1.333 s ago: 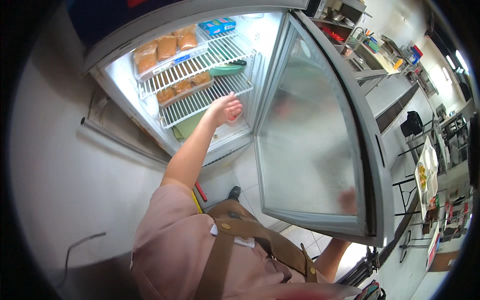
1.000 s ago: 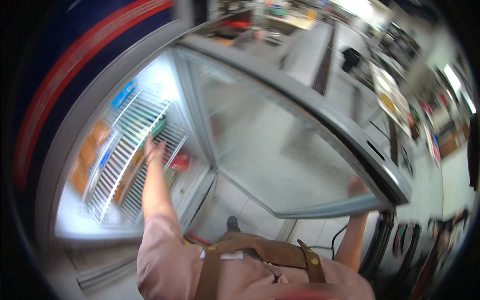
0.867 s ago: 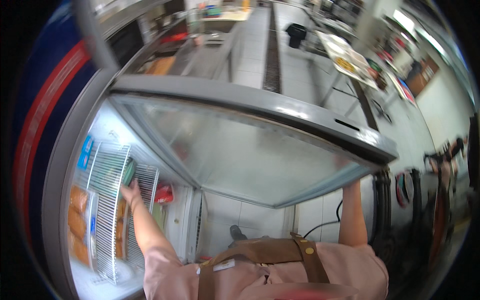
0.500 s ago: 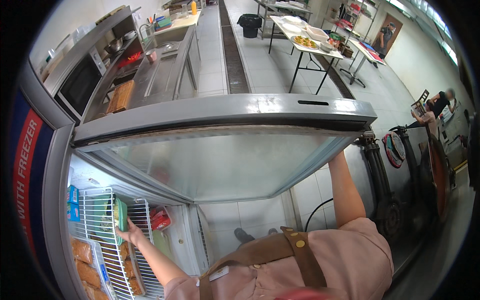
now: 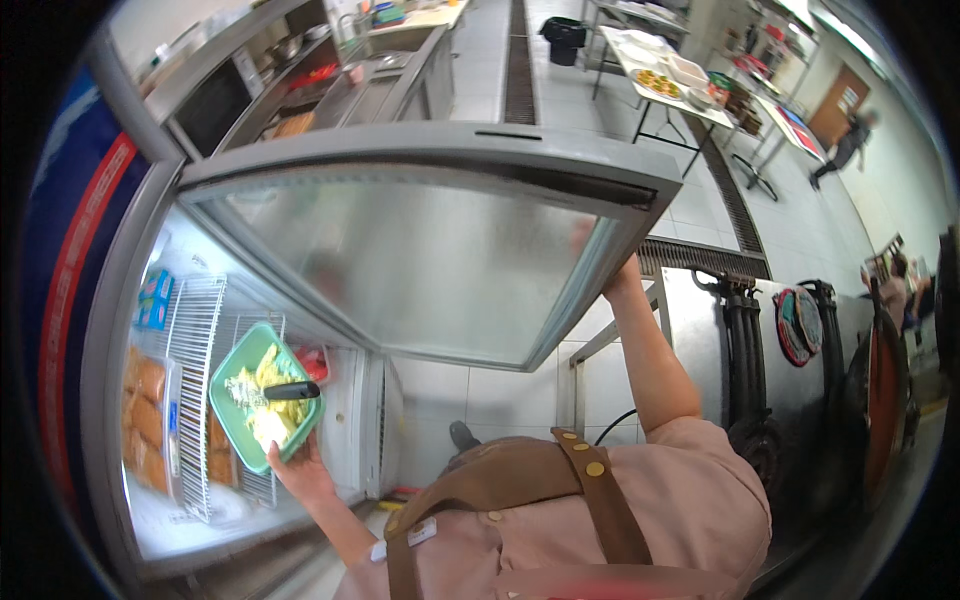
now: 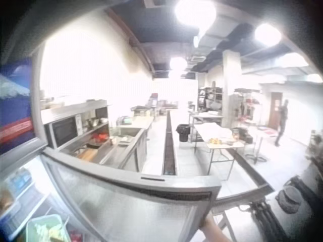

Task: The person places chopped green and yellow vegetables onto small tartlet shells arranged on a tray. They then retrieve a container of shredded cheese from a refrigerator, grate more cheese into the container, and sprinkle the cheese over the tartlets. Finally, they wash their hands in a sink.

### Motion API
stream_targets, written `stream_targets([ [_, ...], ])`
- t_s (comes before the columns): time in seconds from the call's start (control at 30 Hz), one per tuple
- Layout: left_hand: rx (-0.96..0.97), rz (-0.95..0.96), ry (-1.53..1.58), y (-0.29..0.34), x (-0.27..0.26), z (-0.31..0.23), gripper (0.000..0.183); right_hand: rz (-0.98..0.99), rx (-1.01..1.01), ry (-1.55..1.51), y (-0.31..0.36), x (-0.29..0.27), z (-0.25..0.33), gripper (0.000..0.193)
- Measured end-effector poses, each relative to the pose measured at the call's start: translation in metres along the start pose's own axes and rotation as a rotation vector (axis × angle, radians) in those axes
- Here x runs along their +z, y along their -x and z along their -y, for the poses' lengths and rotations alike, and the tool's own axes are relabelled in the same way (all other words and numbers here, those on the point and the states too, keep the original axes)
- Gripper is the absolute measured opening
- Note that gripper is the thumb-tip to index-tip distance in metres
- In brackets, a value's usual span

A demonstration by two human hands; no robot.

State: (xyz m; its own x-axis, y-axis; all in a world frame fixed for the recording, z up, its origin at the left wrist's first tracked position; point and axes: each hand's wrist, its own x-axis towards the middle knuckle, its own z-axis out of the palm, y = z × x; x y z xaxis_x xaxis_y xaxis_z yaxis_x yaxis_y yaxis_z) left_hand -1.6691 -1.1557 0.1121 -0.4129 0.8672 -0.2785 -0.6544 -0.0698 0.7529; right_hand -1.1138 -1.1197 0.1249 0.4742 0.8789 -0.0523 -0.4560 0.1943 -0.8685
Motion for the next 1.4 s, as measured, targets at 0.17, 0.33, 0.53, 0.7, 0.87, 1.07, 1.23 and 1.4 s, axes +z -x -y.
stream_targets([
  [0.17,-0.034,0.031,-0.104,0.086,0.034,-0.043,0.068,0.009,0.103,-0.018,0.011,0.003,-0.005,0.031],
  [0.33,0.029,0.145,-0.167,0.15,0.067,-0.07,0.063,0.073,0.06,0.011,0.025,-0.004,-0.018,0.033],
  [0.53,0.134,0.522,-0.045,0.167,0.076,-0.132,0.049,0.26,0.118,-0.04,0.053,-0.01,-0.026,0.028],
  [0.7,0.096,0.938,-0.098,0.158,0.089,-0.204,0.043,0.446,0.17,0.126,0.104,-0.002,-0.023,0.029],
  [0.87,0.095,0.948,-0.15,0.174,0.124,-0.239,0.044,0.903,-0.026,0.659,0.161,0.014,-0.011,0.029],
  [1.07,0.207,0.923,-0.191,0.202,0.133,-0.238,0.045,1.522,-0.113,0.458,0.234,0.073,-0.044,0.036],
  [1.23,0.319,0.769,-0.259,0.211,0.113,-0.232,0.042,1.552,0.153,0.41,0.235,0.083,-0.058,0.038],
  [1.4,0.217,0.571,-0.058,0.208,0.097,-0.192,0.039,1.136,0.12,0.474,0.157,0.064,-0.036,0.032],
])
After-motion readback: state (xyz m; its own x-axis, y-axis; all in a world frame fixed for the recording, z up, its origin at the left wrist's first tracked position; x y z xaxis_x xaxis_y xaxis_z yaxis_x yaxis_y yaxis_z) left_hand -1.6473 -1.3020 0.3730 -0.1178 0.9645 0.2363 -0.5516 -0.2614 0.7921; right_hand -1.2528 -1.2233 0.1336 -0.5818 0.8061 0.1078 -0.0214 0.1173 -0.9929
